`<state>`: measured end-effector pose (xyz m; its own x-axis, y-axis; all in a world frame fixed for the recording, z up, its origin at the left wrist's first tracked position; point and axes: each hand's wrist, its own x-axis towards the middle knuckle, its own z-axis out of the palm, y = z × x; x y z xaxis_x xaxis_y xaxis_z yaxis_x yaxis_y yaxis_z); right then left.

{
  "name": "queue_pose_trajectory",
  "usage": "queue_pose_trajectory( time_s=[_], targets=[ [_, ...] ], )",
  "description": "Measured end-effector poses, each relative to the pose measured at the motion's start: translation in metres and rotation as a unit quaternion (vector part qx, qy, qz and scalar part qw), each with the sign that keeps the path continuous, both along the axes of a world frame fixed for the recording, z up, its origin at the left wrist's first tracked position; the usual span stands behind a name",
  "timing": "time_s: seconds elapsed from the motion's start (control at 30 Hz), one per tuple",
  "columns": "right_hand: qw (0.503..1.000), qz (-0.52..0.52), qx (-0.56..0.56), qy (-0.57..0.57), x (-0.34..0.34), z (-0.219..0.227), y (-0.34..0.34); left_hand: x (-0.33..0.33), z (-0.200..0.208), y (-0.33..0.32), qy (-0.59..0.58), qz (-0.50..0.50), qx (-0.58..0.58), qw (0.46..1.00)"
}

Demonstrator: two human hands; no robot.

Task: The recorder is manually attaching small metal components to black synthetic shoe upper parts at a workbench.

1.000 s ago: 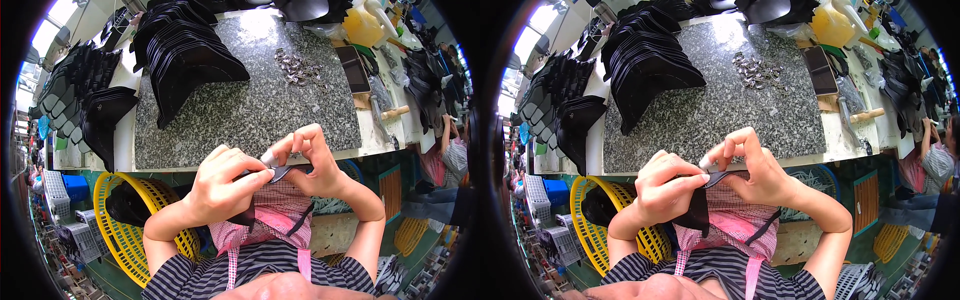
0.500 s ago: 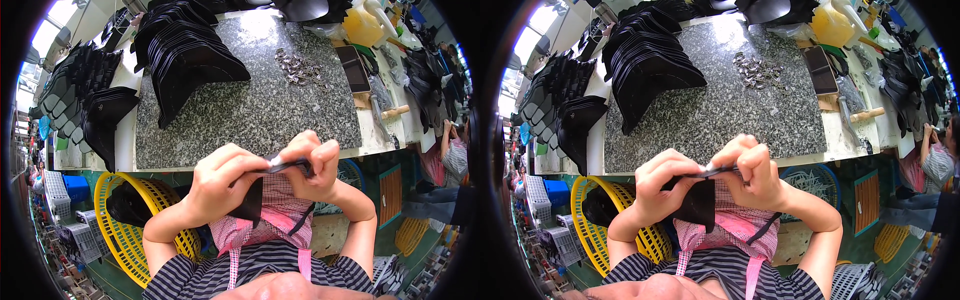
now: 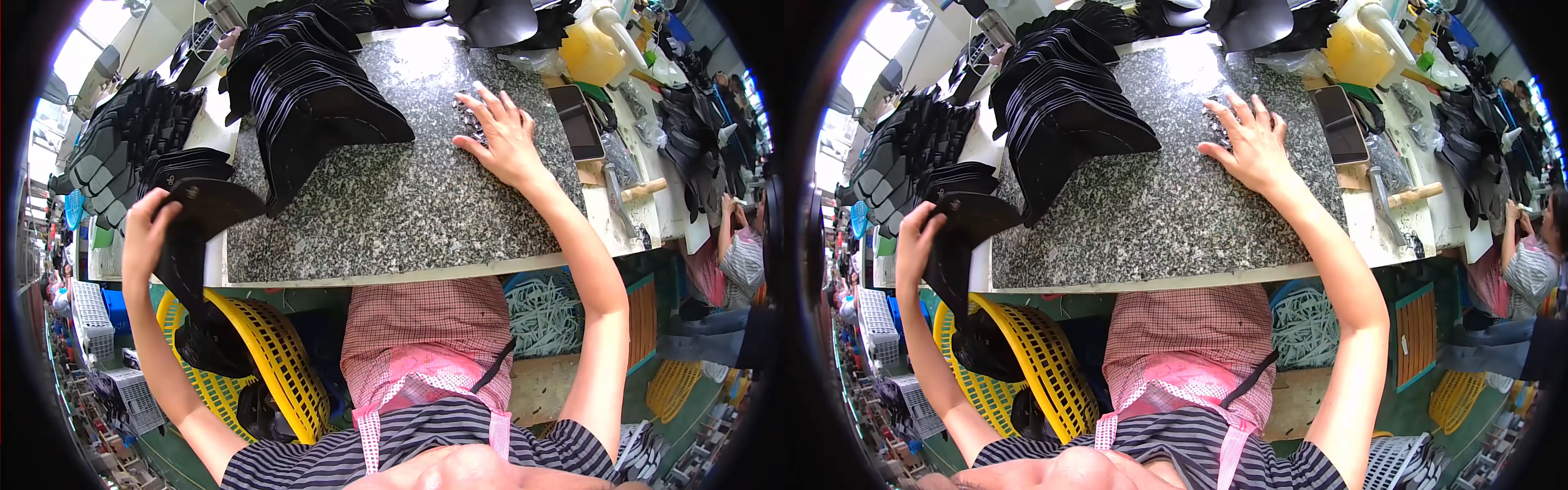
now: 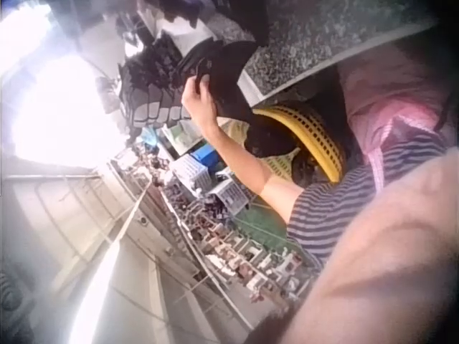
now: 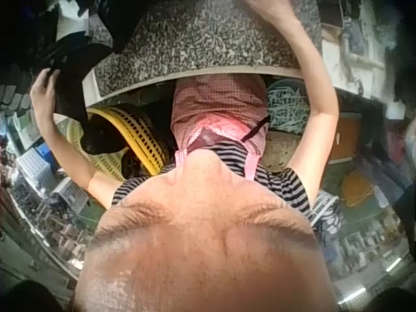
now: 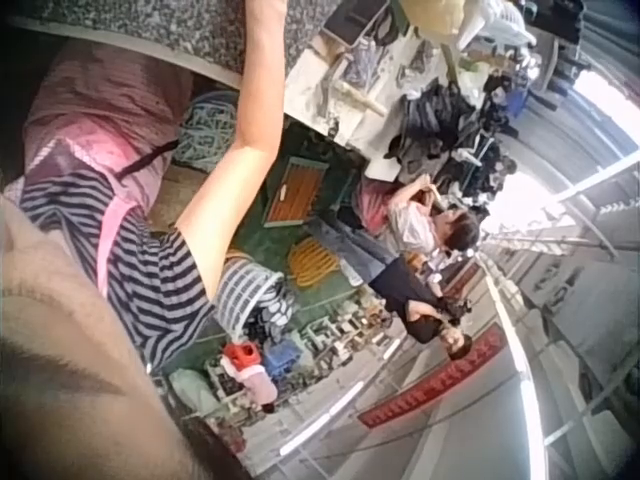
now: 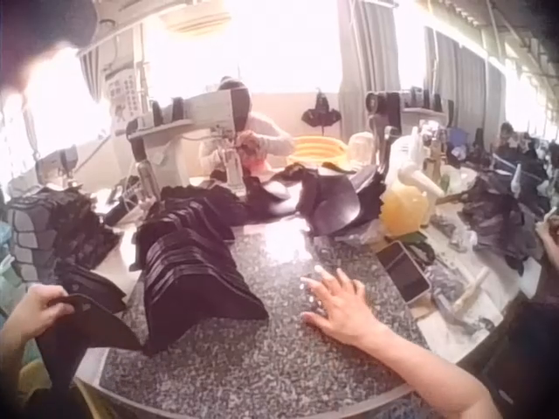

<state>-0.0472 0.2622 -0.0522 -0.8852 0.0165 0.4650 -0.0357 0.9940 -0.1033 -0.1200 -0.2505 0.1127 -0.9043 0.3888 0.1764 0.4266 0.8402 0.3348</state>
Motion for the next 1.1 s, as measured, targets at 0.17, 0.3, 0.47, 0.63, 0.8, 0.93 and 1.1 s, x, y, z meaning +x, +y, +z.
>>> queue_pose_trajectory(
  time_s=[0.17,0.3,0.47,0.63,0.8,0.93,1.1],
  targets=[
    [0.999,0.03,-0.026,-0.023,-0.034,-0.01,0.0,-0.049,-0.023,-0.04,0.158,0.018,-0.1,0.982],
    [0.979,0.138,-0.146,-0.016,-0.022,-0.004,0.002,-0.049,-0.039,-0.032,0.299,0.01,-0.217,0.929],
    [0.959,0.243,-0.147,0.0,0.019,0.01,-0.001,-0.021,-0.053,-0.002,0.368,0.053,-0.286,0.883],
    [0.956,0.22,-0.192,0.032,0.036,0.018,0.006,0.011,-0.066,0.038,0.385,0.008,-0.167,0.908],
    [0.94,0.077,-0.325,0.064,0.036,0.035,0.016,0.047,-0.08,0.117,0.379,-0.075,0.003,0.922],
    [0.928,0.068,-0.349,0.11,0.032,0.022,0.026,0.075,-0.095,0.166,0.336,-0.133,0.109,0.926],
    [0.857,0.029,-0.511,0.056,0.059,0.039,-0.001,0.102,-0.108,0.223,0.135,-0.177,0.299,0.928]
  ],
)
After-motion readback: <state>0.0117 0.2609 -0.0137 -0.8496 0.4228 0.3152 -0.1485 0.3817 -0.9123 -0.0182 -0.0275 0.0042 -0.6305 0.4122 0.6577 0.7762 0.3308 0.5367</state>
